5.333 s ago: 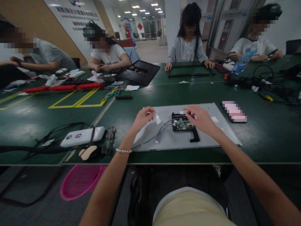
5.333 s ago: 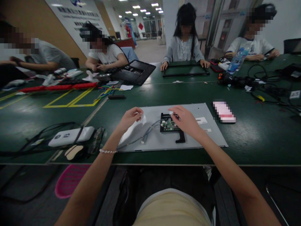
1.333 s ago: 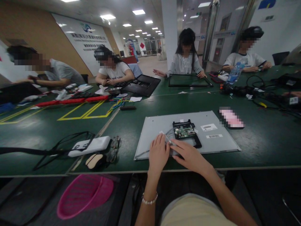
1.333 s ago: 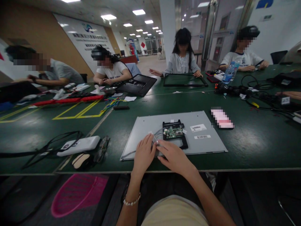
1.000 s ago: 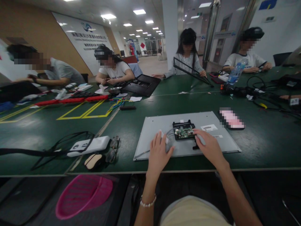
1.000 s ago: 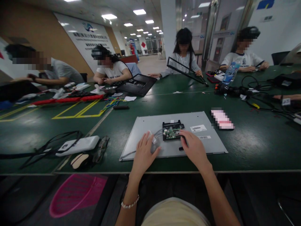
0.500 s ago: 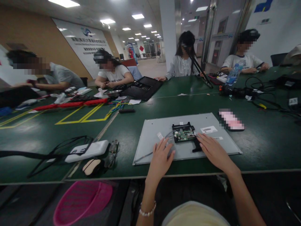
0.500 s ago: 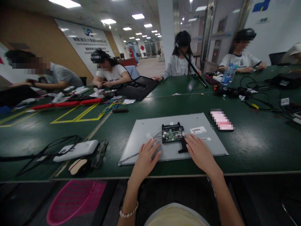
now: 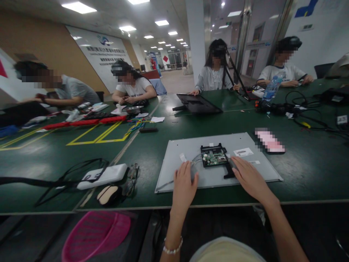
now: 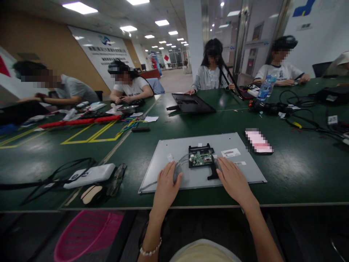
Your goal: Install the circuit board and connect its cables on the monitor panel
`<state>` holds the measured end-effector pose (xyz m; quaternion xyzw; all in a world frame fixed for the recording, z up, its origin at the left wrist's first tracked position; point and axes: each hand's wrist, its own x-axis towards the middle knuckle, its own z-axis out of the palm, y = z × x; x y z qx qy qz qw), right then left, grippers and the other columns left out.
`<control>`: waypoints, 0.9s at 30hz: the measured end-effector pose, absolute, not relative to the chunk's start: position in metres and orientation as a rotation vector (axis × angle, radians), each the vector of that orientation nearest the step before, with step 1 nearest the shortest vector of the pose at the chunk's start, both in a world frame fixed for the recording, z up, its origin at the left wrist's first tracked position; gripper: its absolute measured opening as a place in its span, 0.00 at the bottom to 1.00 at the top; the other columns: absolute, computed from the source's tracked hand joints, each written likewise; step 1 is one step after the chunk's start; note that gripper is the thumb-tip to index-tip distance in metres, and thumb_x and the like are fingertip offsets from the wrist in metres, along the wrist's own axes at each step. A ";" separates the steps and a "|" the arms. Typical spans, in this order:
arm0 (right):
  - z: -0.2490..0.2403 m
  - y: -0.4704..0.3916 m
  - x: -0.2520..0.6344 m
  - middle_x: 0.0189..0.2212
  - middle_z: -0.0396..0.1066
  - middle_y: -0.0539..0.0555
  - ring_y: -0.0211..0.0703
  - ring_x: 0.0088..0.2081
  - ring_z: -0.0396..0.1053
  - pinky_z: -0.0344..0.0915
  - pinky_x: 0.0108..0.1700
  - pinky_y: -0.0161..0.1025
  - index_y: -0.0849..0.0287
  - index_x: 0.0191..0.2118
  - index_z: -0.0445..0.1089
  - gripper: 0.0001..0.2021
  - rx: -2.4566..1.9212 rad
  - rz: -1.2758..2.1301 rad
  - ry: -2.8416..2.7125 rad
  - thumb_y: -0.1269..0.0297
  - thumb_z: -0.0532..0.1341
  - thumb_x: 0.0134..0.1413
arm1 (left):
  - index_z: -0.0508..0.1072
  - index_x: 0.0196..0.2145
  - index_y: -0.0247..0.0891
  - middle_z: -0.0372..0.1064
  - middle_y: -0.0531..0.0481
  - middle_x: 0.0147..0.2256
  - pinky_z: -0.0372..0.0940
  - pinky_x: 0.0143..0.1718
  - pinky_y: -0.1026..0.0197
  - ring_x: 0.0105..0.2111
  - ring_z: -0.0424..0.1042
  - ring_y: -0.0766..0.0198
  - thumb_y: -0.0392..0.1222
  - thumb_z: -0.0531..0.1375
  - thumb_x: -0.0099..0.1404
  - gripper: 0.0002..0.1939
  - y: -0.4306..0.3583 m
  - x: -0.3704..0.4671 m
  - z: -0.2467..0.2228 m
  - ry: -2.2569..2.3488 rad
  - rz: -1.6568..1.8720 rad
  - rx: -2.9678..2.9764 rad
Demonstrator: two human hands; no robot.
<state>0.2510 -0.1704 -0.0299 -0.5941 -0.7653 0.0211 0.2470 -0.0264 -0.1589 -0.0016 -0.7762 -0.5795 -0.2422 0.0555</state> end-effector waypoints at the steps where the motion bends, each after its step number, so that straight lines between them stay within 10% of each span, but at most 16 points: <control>1: -0.031 -0.170 0.251 0.64 0.59 0.59 0.50 0.64 0.57 0.55 0.64 0.52 0.62 0.64 0.57 0.26 -1.614 0.051 -2.092 0.55 0.44 0.67 | 0.62 0.59 0.34 0.63 0.37 0.59 0.56 0.60 0.44 0.60 0.60 0.49 0.44 0.50 0.71 0.22 -0.159 -0.027 -0.002 -1.794 -0.742 -2.305; 27: -0.029 -0.171 0.252 0.62 0.61 0.61 0.52 0.63 0.57 0.55 0.64 0.54 0.60 0.63 0.59 0.24 -1.601 0.100 -2.114 0.58 0.45 0.67 | 0.57 0.64 0.36 0.46 0.33 0.66 0.45 0.60 0.29 0.67 0.42 0.41 0.59 0.46 0.72 0.31 -0.029 0.021 0.054 -1.687 -0.096 -2.698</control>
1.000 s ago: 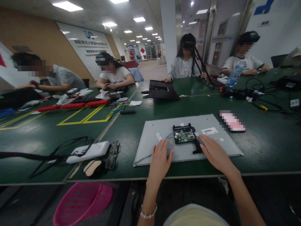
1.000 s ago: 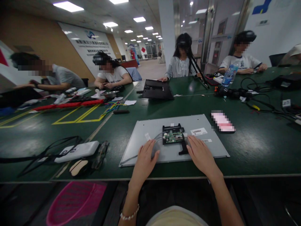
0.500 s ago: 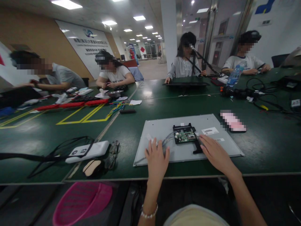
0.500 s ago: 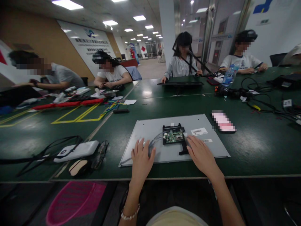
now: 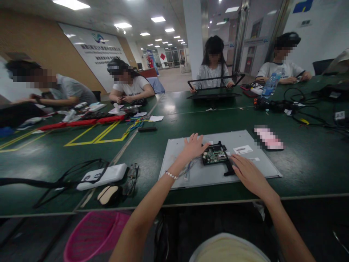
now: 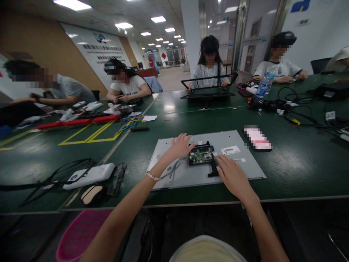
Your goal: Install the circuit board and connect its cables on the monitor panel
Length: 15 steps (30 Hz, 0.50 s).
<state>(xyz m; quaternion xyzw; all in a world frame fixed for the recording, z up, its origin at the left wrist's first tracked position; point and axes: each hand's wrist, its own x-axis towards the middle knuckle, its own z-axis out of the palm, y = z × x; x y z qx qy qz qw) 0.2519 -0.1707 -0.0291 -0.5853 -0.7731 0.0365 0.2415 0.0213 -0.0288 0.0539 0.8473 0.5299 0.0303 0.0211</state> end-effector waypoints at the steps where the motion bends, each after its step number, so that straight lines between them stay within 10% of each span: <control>1: -0.029 -0.171 0.252 0.62 0.61 0.61 0.52 0.63 0.57 0.56 0.64 0.55 0.60 0.63 0.59 0.24 -1.597 0.109 -2.101 0.58 0.45 0.67 | 0.57 0.64 0.35 0.46 0.31 0.66 0.45 0.59 0.27 0.67 0.43 0.39 0.60 0.45 0.72 0.32 -0.018 0.021 0.047 1.645 0.053 2.597; 9: -0.015 -0.136 0.274 0.62 0.60 0.63 0.54 0.62 0.59 0.57 0.63 0.52 0.60 0.64 0.55 0.29 -1.586 0.247 -2.055 0.61 0.56 0.59 | 0.62 0.60 0.39 0.53 0.32 0.64 0.49 0.56 0.26 0.64 0.51 0.38 0.59 0.45 0.72 0.28 0.008 0.019 0.030 1.588 0.006 2.573; 15: 0.002 -0.088 0.276 0.45 0.72 0.61 0.50 0.45 0.71 0.66 0.50 0.46 0.61 0.48 0.71 0.14 -1.563 0.292 -2.204 0.65 0.59 0.56 | 0.63 0.59 0.37 0.59 0.39 0.61 0.58 0.58 0.47 0.59 0.60 0.52 0.54 0.45 0.74 0.25 0.009 0.019 0.027 1.432 0.255 2.637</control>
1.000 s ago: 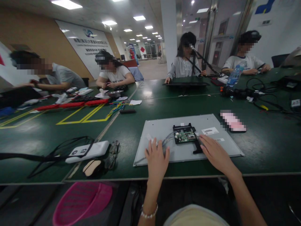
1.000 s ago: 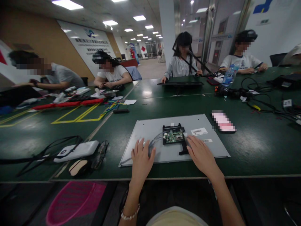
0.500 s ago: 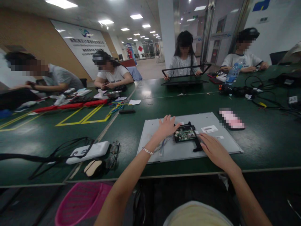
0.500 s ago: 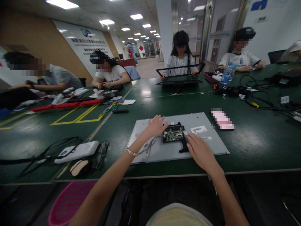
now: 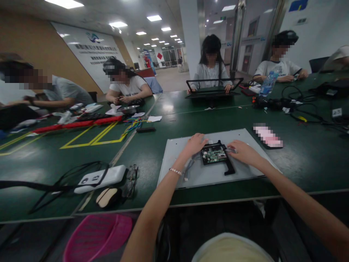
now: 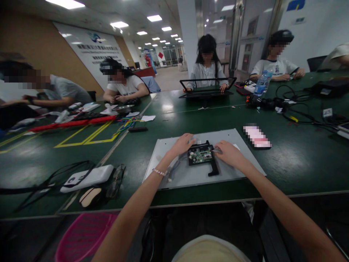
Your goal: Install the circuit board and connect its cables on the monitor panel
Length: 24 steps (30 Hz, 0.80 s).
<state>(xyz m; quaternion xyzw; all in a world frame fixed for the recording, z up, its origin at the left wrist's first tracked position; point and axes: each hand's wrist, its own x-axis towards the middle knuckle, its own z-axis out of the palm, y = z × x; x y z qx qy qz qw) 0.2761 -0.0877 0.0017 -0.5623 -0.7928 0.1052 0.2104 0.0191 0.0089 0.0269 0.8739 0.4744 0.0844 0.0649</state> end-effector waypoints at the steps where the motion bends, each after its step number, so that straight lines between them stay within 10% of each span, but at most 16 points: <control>1: 0.001 -0.084 0.275 0.41 0.73 0.60 0.48 0.42 0.71 0.67 0.46 0.44 0.61 0.45 0.72 0.12 -1.551 0.318 -2.185 0.66 0.58 0.57 | 0.62 0.60 0.37 0.58 0.40 0.61 0.56 0.59 0.49 0.60 0.60 0.53 0.52 0.46 0.74 0.24 0.008 0.018 0.024 1.361 0.274 2.698; 24: 0.006 -0.100 0.309 0.42 0.75 0.61 0.52 0.44 0.72 0.66 0.42 0.44 0.59 0.41 0.76 0.14 -1.938 -0.135 -2.046 0.73 0.53 0.58 | 0.61 0.62 0.38 0.59 0.44 0.62 0.51 0.62 0.55 0.62 0.58 0.59 0.44 0.43 0.74 0.22 0.008 0.015 0.010 1.108 0.244 2.865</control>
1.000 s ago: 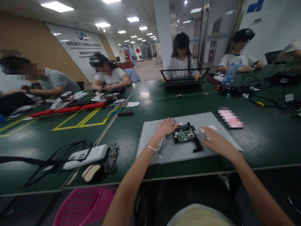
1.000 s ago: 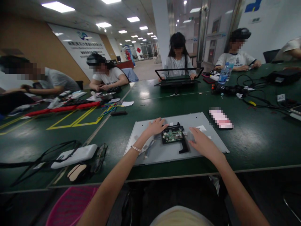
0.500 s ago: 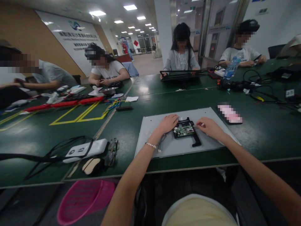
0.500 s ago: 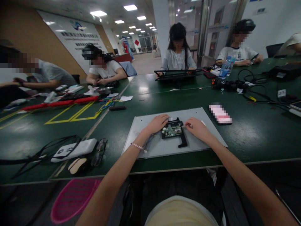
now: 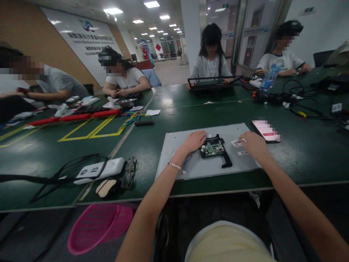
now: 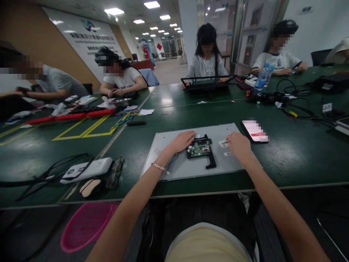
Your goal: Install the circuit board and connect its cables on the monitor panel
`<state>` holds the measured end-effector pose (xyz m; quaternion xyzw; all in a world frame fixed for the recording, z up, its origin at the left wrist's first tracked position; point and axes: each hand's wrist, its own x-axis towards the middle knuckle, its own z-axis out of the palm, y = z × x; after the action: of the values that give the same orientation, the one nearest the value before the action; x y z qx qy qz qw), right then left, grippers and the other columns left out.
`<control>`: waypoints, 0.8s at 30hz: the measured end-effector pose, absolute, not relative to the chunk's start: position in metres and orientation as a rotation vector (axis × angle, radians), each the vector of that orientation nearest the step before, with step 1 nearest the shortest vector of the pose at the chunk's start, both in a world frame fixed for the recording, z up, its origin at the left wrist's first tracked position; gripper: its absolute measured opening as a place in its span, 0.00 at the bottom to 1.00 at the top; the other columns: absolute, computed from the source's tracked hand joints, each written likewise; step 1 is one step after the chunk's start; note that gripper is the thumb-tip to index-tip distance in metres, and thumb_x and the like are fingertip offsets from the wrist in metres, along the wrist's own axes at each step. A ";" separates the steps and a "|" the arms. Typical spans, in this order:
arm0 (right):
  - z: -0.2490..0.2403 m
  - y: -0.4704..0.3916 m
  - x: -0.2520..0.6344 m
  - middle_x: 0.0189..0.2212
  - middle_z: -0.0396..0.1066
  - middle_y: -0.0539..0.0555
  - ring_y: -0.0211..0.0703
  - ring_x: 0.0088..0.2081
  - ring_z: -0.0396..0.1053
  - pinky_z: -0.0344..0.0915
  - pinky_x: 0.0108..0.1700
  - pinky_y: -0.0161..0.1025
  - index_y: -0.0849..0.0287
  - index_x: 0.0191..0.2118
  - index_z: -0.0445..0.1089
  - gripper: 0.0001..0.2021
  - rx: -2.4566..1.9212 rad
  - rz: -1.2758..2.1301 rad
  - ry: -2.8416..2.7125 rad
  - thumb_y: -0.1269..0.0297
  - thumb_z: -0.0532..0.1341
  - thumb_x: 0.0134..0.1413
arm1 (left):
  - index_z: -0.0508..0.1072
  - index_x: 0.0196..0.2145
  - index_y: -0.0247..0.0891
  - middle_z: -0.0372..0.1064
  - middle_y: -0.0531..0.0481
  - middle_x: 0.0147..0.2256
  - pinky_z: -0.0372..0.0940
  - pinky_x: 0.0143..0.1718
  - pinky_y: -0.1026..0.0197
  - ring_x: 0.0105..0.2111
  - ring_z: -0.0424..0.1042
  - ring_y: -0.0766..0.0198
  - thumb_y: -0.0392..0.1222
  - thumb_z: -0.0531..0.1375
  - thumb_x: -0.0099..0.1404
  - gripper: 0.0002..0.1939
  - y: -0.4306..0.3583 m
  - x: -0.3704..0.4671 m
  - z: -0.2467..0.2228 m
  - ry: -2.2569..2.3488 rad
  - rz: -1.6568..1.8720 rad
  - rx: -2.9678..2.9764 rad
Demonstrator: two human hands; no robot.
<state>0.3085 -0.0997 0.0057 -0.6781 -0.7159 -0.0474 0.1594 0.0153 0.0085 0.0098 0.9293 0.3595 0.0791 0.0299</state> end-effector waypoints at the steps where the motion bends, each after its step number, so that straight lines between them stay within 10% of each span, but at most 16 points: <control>1: 0.004 -0.100 0.309 0.42 0.75 0.60 0.52 0.43 0.72 0.66 0.42 0.44 0.59 0.41 0.76 0.15 -1.954 -0.093 -2.047 0.74 0.53 0.56 | 0.61 0.62 0.38 0.59 0.45 0.62 0.51 0.62 0.55 0.62 0.58 0.59 0.44 0.43 0.74 0.22 0.009 0.016 0.009 1.111 0.239 2.863; 9: 0.011 -0.099 0.299 0.51 0.71 0.60 0.52 0.52 0.68 0.64 0.54 0.48 0.61 0.49 0.72 0.24 -1.807 0.062 -1.994 0.81 0.52 0.46 | 0.60 0.62 0.39 0.58 0.45 0.63 0.50 0.62 0.55 0.62 0.57 0.59 0.44 0.43 0.74 0.22 0.011 0.017 0.008 1.121 0.231 2.846; 24: 0.004 -0.010 0.229 0.50 0.72 0.60 0.49 0.52 0.67 0.61 0.56 0.46 0.62 0.54 0.69 0.17 -1.200 0.259 -2.386 0.66 0.56 0.61 | 0.62 0.60 0.36 0.59 0.43 0.62 0.52 0.62 0.55 0.61 0.59 0.57 0.44 0.45 0.73 0.22 0.015 0.018 0.002 1.140 0.253 2.849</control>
<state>0.2290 -0.0100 0.0036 -0.4354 -0.8661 0.0939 0.2271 0.0182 0.0154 0.0020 0.9248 0.3701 0.0822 0.0311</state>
